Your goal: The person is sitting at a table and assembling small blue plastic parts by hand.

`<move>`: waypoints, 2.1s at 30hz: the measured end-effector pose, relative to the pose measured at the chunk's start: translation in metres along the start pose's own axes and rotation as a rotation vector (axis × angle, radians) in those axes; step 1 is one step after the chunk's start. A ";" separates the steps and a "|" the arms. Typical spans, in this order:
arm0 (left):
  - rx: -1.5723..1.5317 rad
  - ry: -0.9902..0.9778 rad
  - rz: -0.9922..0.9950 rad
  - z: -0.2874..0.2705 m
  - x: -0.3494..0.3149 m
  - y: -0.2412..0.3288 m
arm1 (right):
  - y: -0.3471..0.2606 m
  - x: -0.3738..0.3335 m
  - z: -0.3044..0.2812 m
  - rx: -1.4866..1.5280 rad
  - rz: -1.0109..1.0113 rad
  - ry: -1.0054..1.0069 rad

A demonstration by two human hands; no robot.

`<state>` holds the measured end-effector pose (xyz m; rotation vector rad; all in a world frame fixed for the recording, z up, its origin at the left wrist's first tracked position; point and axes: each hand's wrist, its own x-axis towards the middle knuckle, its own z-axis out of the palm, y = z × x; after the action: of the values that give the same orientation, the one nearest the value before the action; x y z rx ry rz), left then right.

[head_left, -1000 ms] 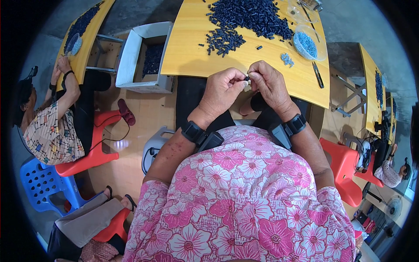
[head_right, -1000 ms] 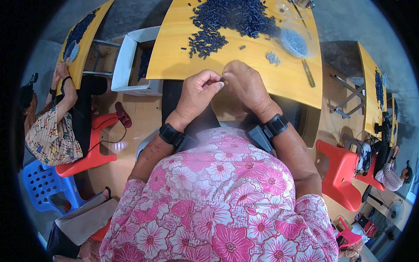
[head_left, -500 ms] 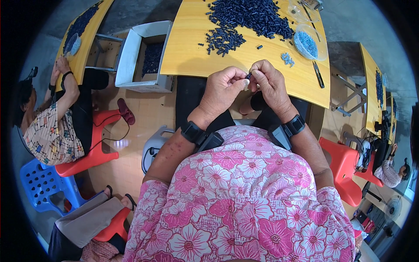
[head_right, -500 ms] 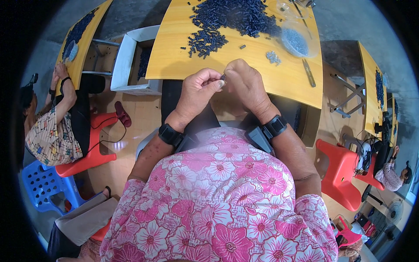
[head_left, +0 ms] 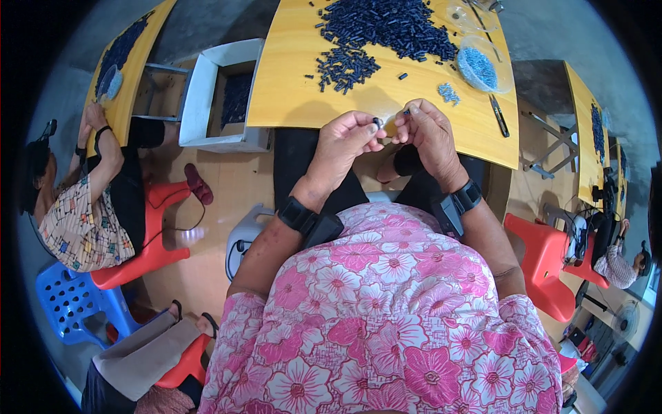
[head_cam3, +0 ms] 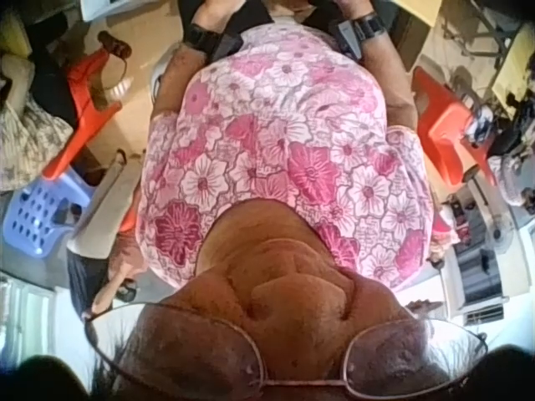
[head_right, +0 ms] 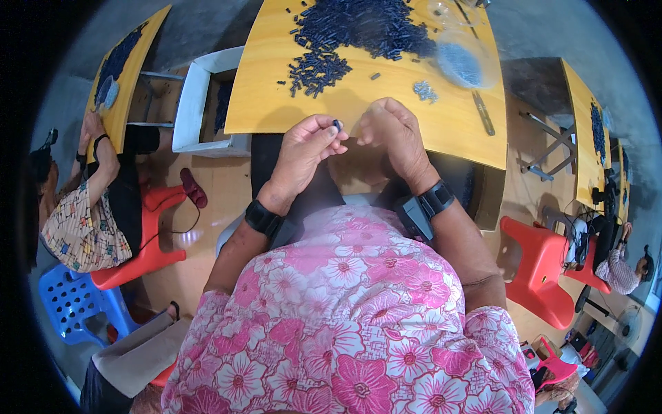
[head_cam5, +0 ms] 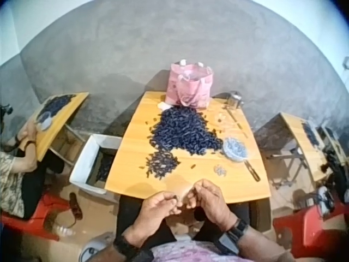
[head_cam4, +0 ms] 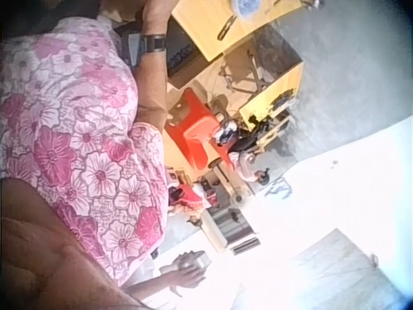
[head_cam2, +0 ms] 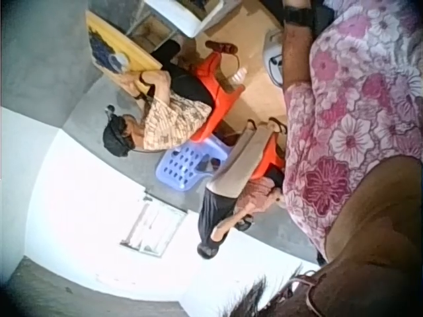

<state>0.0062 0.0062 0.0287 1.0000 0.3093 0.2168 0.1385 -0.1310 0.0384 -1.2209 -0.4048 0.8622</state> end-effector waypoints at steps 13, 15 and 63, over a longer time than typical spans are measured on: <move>0.065 0.038 -0.069 -0.003 0.000 -0.010 | -0.011 0.000 -0.068 -0.346 -0.093 0.518; 0.080 0.029 -0.078 -0.003 0.001 -0.013 | -0.014 0.002 -0.085 -0.895 -0.247 0.632; 0.132 0.010 -0.065 -0.004 -0.006 -0.022 | -0.017 0.001 -0.109 -0.896 -0.178 0.561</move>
<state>0.0005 -0.0045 0.0087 1.1177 0.3686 0.1443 0.2206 -0.2024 0.0188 -2.1347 -0.4406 0.1196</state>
